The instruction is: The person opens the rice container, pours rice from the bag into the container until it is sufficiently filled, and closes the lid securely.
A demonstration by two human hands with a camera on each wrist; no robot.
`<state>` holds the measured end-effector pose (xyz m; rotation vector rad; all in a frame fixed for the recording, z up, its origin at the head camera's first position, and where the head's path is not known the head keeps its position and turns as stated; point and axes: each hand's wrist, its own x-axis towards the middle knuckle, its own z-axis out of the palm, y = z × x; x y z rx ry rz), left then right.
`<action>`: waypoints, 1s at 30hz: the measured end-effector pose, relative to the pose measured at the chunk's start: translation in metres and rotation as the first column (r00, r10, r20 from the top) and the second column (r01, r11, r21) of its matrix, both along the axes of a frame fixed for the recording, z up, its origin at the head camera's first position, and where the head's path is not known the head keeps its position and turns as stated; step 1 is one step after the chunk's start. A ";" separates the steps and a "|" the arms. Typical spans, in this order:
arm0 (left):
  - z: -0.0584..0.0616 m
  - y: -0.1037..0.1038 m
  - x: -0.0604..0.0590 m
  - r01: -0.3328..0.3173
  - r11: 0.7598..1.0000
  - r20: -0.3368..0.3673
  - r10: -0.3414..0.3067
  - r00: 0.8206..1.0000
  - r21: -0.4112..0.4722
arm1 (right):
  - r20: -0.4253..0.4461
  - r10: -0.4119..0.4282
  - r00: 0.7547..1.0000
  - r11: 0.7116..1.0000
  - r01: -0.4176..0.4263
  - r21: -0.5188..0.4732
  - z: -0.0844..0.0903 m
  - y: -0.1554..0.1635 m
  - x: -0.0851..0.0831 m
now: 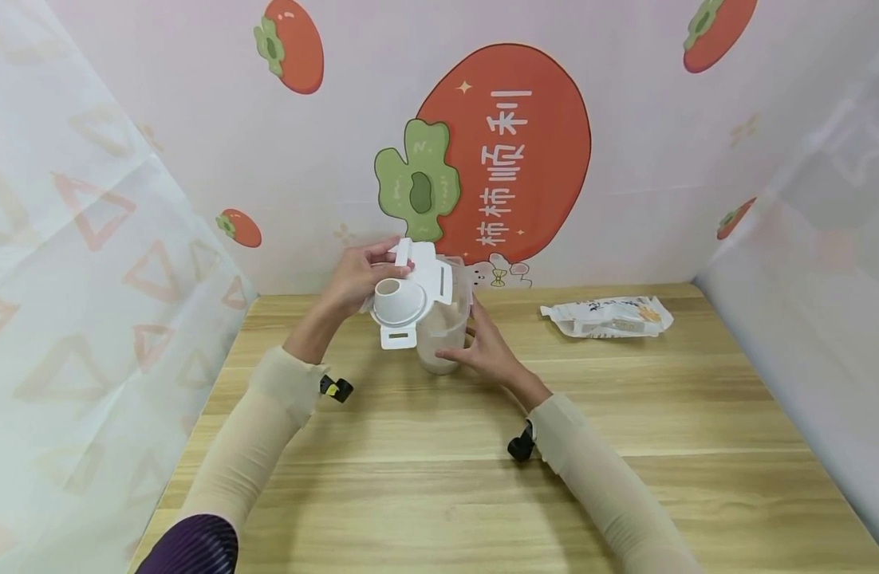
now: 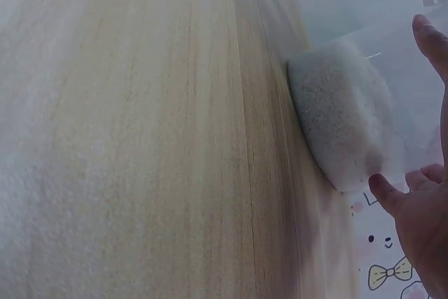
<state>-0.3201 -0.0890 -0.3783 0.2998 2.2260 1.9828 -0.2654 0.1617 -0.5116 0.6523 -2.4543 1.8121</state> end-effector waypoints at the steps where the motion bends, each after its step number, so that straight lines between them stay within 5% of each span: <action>1: 0.000 0.001 0.000 0.000 1.000 0.002 0.000 1.000 -0.004 | 0.003 -0.001 1.000 1.000 0.001 0.002 0.000 0.000 0.000; 30: -0.003 0.041 -0.005 -0.001 0.998 -0.008 0.000 1.000 -0.070 | 0.025 -0.004 1.000 1.000 0.004 0.010 -0.001 0.001 0.001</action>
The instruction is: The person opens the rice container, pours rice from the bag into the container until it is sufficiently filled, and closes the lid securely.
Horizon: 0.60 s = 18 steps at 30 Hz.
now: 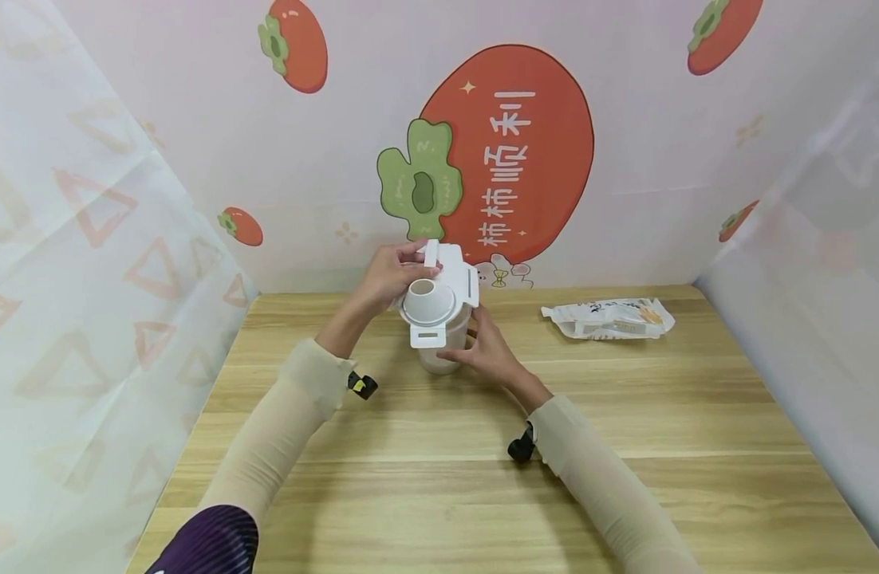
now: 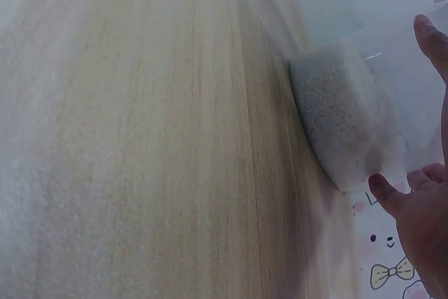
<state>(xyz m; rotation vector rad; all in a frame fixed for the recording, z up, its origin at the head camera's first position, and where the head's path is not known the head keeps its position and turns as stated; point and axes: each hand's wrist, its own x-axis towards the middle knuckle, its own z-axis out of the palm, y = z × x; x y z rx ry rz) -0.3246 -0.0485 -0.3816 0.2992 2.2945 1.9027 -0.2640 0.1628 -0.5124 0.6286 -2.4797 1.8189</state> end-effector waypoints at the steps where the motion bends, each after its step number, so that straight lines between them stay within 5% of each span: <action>1: -0.001 0.001 0.000 -0.002 1.000 -0.001 0.002 1.000 -0.005 | 0.002 0.001 1.000 1.000 -0.001 -0.001 0.000 0.000 0.000; 18: -0.008 0.012 -0.006 -0.008 0.999 -0.011 0.008 1.000 -0.049 | 0.000 -0.007 1.000 1.000 0.007 0.000 -0.001 -0.001 0.001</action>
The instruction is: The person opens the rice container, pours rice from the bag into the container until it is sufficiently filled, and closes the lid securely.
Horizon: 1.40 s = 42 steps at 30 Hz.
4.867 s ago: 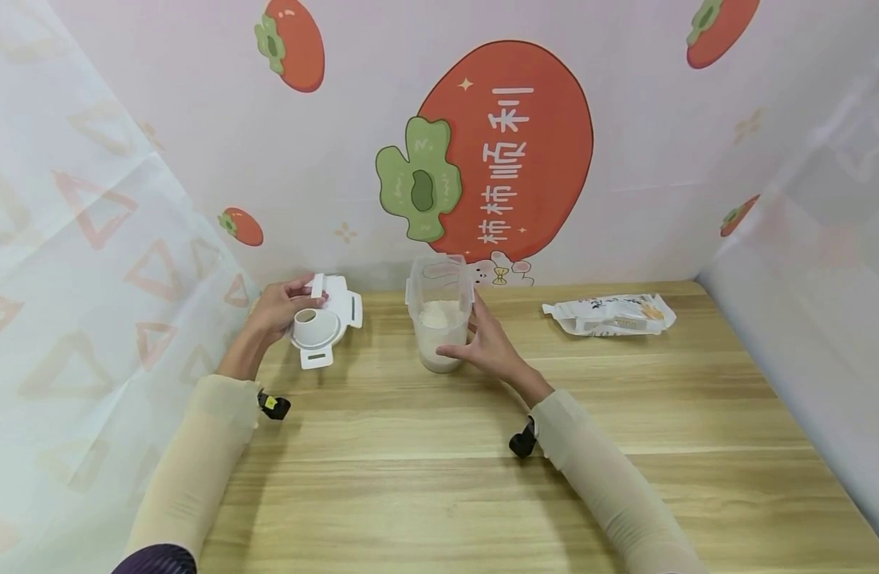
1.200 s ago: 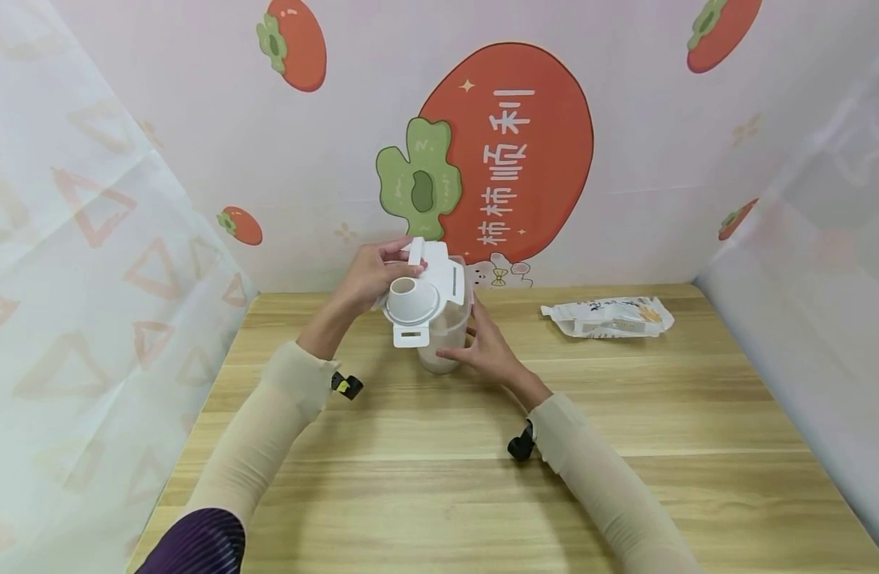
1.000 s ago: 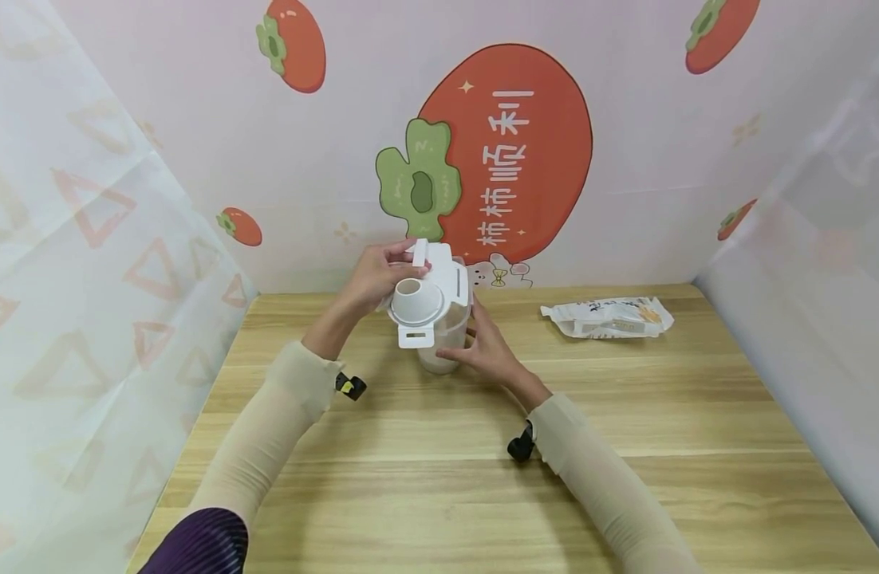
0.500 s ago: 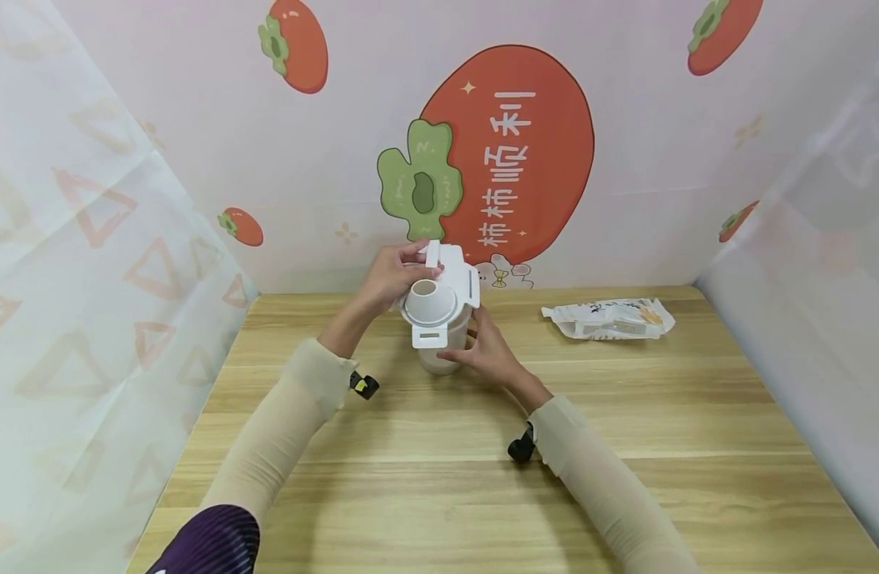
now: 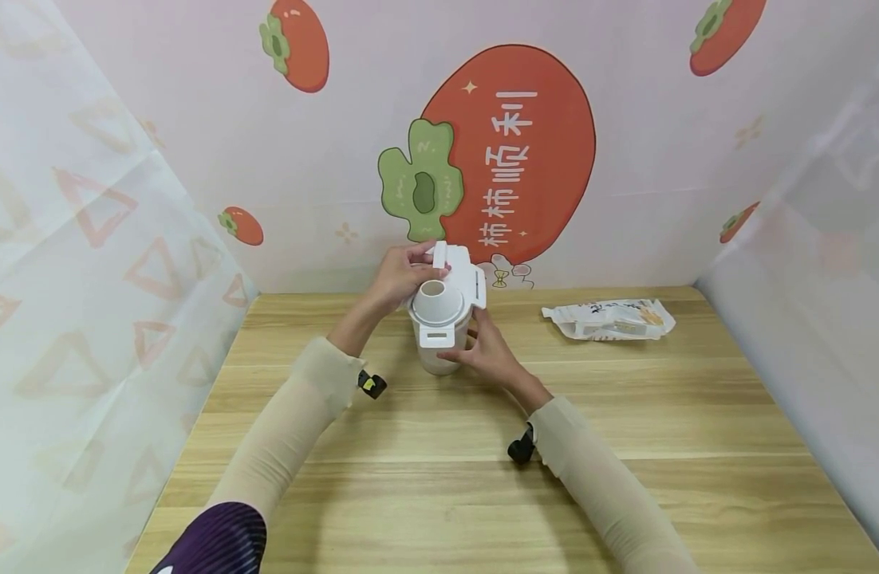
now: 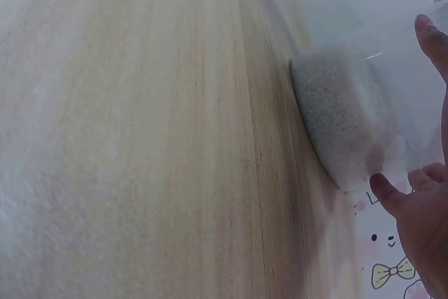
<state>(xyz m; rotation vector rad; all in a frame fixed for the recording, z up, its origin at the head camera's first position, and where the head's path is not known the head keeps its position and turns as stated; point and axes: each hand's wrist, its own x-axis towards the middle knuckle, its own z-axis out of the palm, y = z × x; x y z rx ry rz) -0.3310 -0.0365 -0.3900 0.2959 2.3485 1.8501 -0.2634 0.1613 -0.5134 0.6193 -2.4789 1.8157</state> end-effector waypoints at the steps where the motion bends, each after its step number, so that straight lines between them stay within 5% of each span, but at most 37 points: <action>1: -0.001 0.001 0.000 0.001 1.000 -0.003 -0.001 1.000 -0.008 | -0.003 0.001 1.000 1.000 -0.001 -0.001 -0.001 0.000 0.000; 24: 0.000 0.000 0.001 0.042 0.998 -0.066 -0.045 0.997 -0.050 | 0.001 0.000 1.000 1.000 0.000 0.017 -0.002 0.001 0.000; 42: 0.000 -0.002 0.001 0.010 0.991 -0.132 -0.027 0.991 -0.130 | 0.002 0.041 0.999 0.995 -0.041 0.088 0.005 0.009 -0.003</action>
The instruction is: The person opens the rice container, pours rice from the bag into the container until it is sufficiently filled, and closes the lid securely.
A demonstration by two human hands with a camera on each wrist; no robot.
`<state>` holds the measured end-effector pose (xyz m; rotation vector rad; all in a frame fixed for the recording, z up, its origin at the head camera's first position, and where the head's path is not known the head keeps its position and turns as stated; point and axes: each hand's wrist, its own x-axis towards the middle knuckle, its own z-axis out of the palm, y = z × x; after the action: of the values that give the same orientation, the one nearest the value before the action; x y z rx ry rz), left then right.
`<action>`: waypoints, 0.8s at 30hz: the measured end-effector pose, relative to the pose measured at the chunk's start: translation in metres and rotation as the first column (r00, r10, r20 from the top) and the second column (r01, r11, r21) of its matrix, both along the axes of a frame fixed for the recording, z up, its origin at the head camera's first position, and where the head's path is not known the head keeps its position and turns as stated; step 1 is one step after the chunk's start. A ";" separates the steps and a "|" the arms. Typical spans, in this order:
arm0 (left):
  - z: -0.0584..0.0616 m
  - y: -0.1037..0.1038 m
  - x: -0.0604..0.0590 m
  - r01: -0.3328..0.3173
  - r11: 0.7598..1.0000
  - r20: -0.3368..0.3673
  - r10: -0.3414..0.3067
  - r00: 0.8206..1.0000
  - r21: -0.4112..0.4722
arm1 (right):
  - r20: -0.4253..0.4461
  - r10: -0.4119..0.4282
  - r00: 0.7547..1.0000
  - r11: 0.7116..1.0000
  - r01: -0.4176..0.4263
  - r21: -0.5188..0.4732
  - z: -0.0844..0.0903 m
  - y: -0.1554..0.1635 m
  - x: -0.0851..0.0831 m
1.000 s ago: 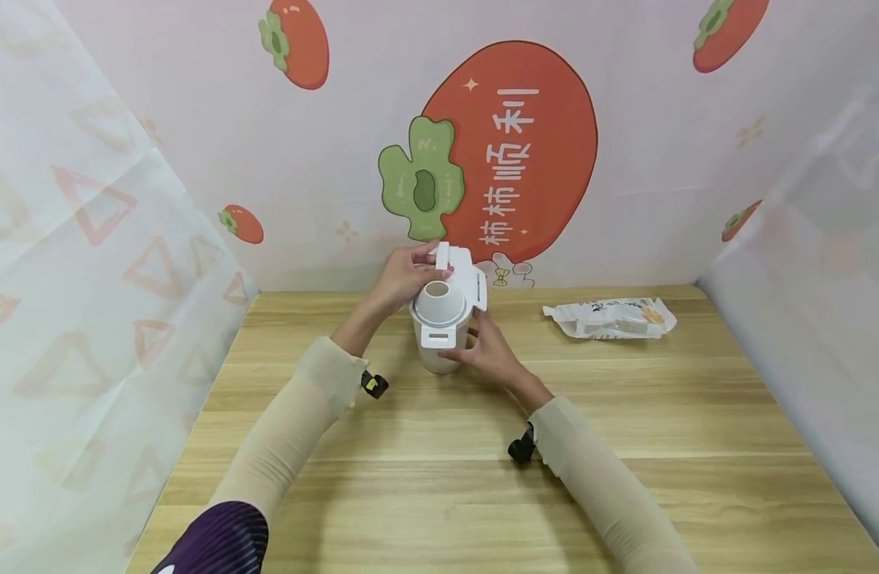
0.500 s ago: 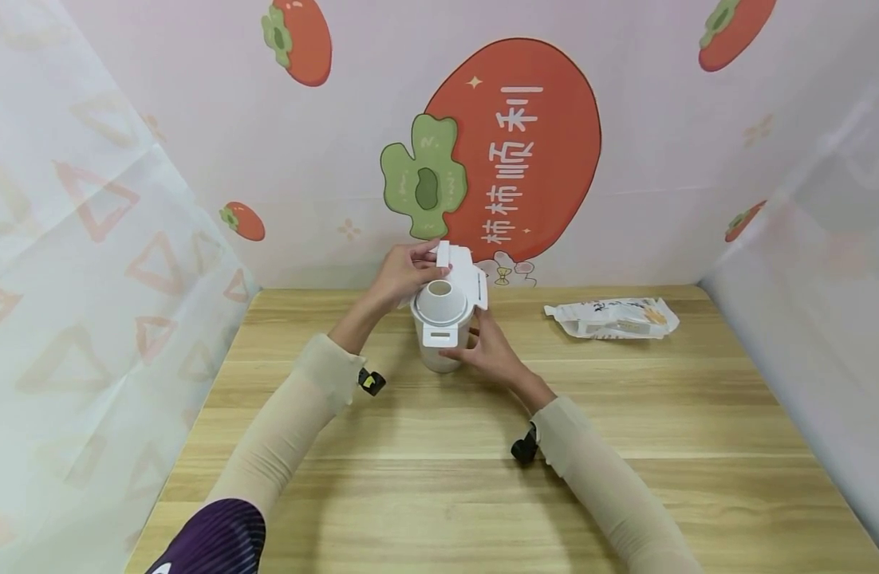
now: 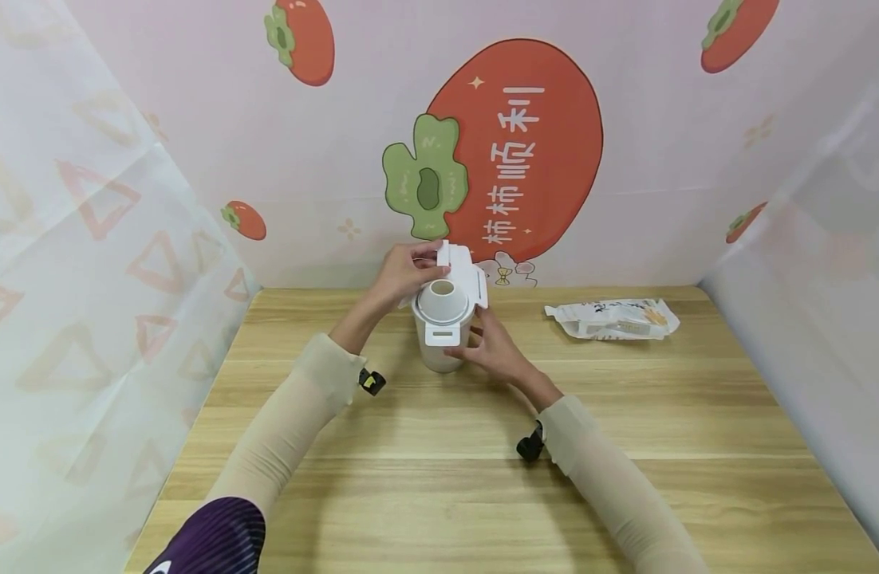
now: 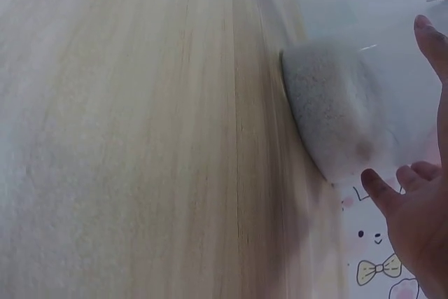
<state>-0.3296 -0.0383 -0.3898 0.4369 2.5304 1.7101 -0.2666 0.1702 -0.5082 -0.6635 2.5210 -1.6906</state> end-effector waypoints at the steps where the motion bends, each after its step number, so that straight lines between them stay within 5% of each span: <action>1: 0.000 0.000 0.000 0.000 1.000 0.004 0.000 1.000 0.002 | -0.002 0.008 1.000 1.000 -0.008 0.002 0.000 0.001 0.000; 7: 0.004 -0.004 0.002 -0.012 1.000 -0.014 0.012 1.000 0.008 | 0.031 0.015 0.999 0.998 -0.017 0.056 0.000 0.012 0.003; 16: -0.001 -0.024 0.001 0.023 0.995 -0.134 -0.009 0.991 0.098 | 0.015 -0.008 1.000 0.995 0.006 0.099 0.006 0.036 0.002; 24: -0.002 -0.050 -0.002 0.135 0.984 -0.198 -0.157 0.968 -0.120 | -0.022 -0.028 0.999 0.988 0.031 0.154 0.024 0.058 0.000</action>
<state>-0.3312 -0.0880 -0.3921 0.8108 2.6344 1.5440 -0.2663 0.2286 -0.4840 -0.6360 2.6538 -1.4844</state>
